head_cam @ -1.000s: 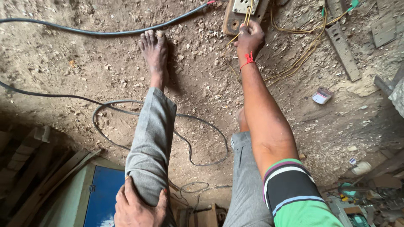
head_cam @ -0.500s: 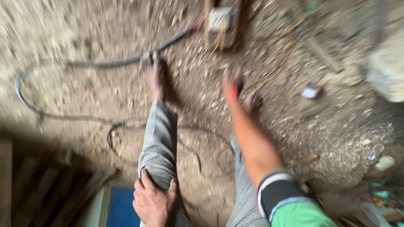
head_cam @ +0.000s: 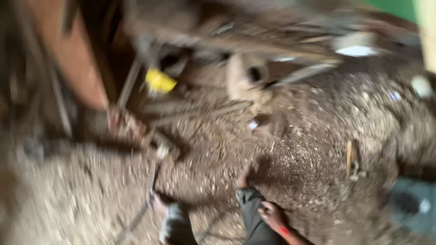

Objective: The person opens a small packet, carries a rough wooden plank to a bandsaw, and guides the plank lengthwise through the moving blade with both hands, cutting it into a narrower board. The cutting continues through the end of the clip.

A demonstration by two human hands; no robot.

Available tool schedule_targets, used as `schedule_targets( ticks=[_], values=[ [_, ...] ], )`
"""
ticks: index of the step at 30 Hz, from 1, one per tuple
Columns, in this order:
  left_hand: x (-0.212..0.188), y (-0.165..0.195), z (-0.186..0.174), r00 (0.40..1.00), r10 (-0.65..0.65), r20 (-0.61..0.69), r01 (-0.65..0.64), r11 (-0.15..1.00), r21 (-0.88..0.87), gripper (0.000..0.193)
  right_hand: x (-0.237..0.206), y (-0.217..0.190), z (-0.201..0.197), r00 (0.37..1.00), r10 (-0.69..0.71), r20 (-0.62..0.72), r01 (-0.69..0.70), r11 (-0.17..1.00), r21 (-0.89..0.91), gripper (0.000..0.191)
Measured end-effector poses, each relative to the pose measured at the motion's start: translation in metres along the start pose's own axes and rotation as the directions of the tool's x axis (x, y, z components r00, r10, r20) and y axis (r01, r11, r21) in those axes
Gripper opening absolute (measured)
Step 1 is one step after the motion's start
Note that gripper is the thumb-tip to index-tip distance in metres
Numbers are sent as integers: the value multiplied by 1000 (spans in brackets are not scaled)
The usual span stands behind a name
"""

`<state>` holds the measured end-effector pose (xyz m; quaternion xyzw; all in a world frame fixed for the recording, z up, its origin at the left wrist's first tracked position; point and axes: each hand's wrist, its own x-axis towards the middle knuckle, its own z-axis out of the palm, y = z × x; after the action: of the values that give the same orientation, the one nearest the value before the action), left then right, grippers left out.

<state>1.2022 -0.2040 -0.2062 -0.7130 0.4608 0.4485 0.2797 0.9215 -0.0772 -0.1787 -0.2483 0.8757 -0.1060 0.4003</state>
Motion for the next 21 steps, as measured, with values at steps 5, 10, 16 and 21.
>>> schedule_targets(
  ticks=[5,10,16,21],
  values=[
    [-51,86,31,977,213,-19,-212,976,57,71,-27,90,-131,975,122,-185,-89,980,175,44],
    [-118,182,90,941,338,7,-336,931,146,62,-37,205,-208,925,352,-143,-273,877,394,43],
    [-165,317,146,802,595,47,-579,757,304,51,-46,264,-265,888,453,-83,-350,781,517,43],
    [-193,452,195,546,835,-73,-798,545,259,43,-48,310,-281,881,468,-69,-352,747,564,42]
  ],
)
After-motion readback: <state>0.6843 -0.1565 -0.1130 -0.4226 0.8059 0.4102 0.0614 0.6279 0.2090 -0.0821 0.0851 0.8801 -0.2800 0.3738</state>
